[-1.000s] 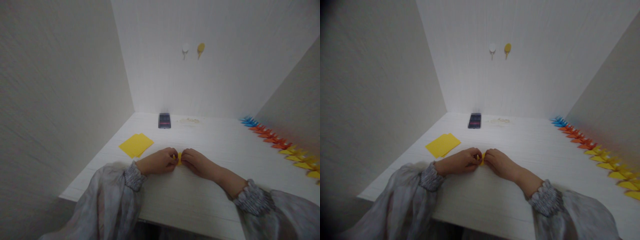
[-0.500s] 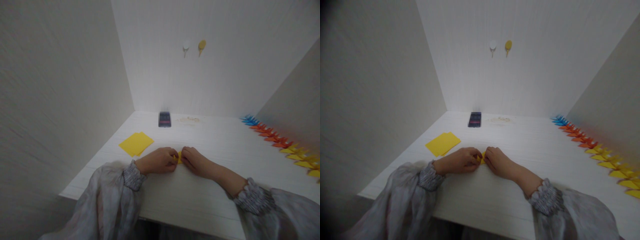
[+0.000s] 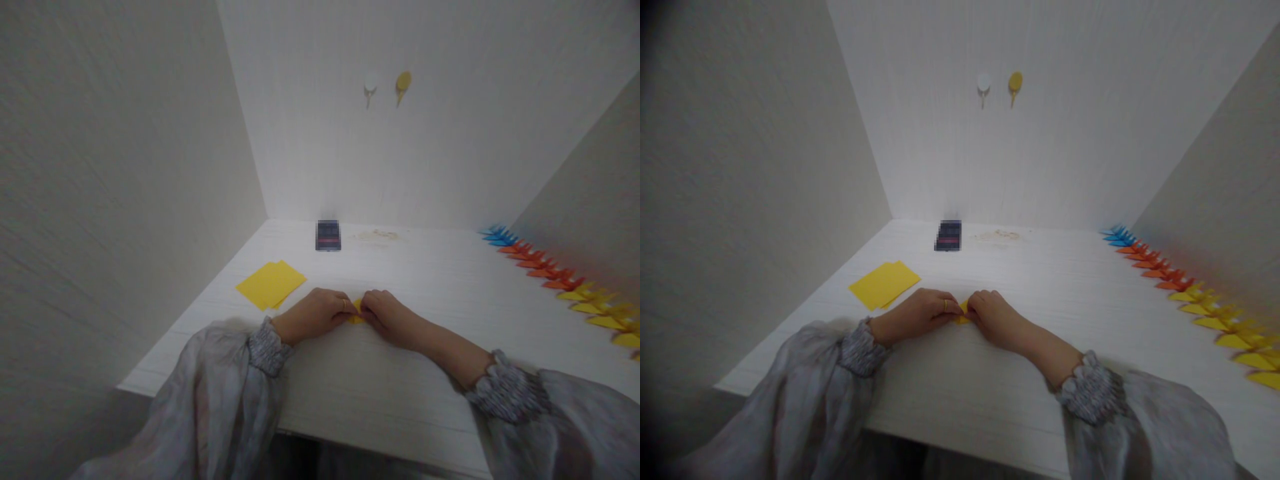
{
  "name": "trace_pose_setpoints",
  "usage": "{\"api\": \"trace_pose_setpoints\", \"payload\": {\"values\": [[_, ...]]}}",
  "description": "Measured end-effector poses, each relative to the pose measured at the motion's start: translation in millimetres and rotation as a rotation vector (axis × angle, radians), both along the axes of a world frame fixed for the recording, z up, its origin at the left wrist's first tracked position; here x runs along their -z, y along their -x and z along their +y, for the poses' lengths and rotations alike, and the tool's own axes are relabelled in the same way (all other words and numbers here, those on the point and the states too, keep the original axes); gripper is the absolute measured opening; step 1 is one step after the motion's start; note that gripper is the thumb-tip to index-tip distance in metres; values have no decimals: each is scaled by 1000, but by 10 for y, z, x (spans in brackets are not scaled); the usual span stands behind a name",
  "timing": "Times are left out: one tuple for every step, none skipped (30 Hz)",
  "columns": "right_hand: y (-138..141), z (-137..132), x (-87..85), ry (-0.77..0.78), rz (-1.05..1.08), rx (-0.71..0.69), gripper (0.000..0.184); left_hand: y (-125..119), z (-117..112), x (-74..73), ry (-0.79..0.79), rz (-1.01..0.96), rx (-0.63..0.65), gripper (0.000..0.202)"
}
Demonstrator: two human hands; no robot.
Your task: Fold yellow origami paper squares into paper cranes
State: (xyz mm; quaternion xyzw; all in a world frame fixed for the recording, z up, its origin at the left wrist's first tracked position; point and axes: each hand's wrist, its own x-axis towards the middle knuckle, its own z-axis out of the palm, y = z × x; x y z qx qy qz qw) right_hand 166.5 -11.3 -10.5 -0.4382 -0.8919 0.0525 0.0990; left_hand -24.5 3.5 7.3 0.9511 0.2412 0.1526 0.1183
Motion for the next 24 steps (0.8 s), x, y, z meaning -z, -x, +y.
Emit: {"api": "trace_pose_setpoints", "payload": {"values": [[2,2,2,0,2,7,19,4,-1,0,-4,4,12,24],[3,5,5,-1,4,15,18,8,-3,0,-10,9,24,24],[4,8,8,0,4,25,17,12,-7,-2,-19,14,35,24],[4,10,10,3,3,33,16,15,-12,-5,-29,20,44,24],[5,10,10,7,3,40,16,17,-17,-9,-40,28,50,24],[6,9,8,11,3,46,15,18,-24,-14,-51,35,54,25],[9,7,4,13,6,50,15,17,-30,-19,-63,43,57,25],[12,5,-2,15,12,52,15,16,-35,-25,-74,49,62,25],[16,4,-10,20,16,51,15,13,-40,-30,-86,54,69,25],[20,5,-17,25,20,50,15,11,-44,-34,-97,58,74,26],[21,9,-22,31,24,50,15,8,-46,-36,-107,63,76,26],[20,15,-26,37,30,50,16,7,-48,-37,-114,70,76,26],[15,23,-27,44,38,49,16,6,-49,-35,-119,80,71,26],[4,31,-27,56,51,47,17,6,-49,-32,-123,89,65,26],[-12,39,-24,70,72,40,19,7,-49,-28,-127,98,58,26],[-33,45,-21,87,101,27,19,9,-48,-22,-131,105,52,26],[-58,48,-18,106,135,8,19,11,-47,-16,-136,109,49,26],[-85,48,-15,120,173,-16,17,12,-46,-11,-141,110,47,26],[-111,47,-11,131,209,-38,15,13,-46,-6,-146,110,45,26],[-135,44,-7,136,240,-52,13,13,-45,-2,-149,111,43,26],[-155,42,-3,136,262,-61,11,12,-46,0,-152,113,41,26],[-169,41,3,133,272,-63,10,11,-48,1,-153,116,40,26],[-177,41,9,126,272,-57,9,10,-50,-1,-155,119,35,26],[-179,43,16,119,265,-46,8,9,-54,-4,-158,122,31,26]]}}
